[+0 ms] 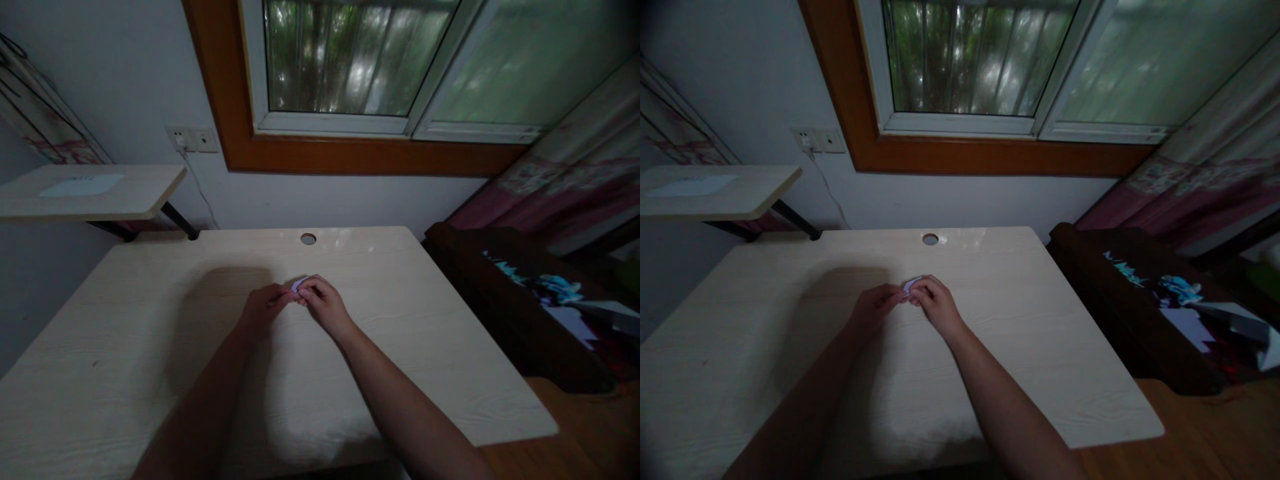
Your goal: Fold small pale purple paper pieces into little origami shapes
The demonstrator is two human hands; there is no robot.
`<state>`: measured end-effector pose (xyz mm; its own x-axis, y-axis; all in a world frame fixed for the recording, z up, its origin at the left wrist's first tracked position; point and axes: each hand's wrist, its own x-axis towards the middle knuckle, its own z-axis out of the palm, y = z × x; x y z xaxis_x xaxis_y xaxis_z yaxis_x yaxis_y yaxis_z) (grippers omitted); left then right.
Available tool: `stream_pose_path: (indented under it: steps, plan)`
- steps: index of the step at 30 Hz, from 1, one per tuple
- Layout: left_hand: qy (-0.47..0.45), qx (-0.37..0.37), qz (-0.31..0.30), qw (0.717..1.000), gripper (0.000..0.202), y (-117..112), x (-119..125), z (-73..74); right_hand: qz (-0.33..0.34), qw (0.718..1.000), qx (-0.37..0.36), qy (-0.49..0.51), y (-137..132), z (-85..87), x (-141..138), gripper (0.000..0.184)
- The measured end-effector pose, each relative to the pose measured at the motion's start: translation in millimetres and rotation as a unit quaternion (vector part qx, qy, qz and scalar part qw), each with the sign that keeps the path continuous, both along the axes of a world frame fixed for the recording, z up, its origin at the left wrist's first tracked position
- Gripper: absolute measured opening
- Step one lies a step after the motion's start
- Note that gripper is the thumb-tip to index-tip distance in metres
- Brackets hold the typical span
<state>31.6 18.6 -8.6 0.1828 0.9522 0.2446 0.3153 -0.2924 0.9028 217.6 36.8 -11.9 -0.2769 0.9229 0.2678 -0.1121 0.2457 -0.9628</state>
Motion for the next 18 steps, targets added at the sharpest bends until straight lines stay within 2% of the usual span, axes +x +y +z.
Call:
stream_pose_path:
  steps: [8, 14, 18]
  plan:
    - [-0.131, -0.090, 0.007, 0.987, 0.024, 2.5, 3.5, -6.9, -0.013, 0.996, 0.062, -0.064, -1.7, -1.2, 1.6, 0.014]
    - [-0.164, -0.119, 0.004, 0.979, 0.028, 4.2, 4.5, -13.9, -0.020, 0.997, 0.052, -0.050, -3.0, -2.5, 0.5, 0.014]
    - [-0.165, -0.126, -0.018, 0.978, 0.027, 3.9, 5.3, -13.9, -0.027, 0.999, 0.018, -0.033, -3.4, -4.6, -0.7, 0.015]
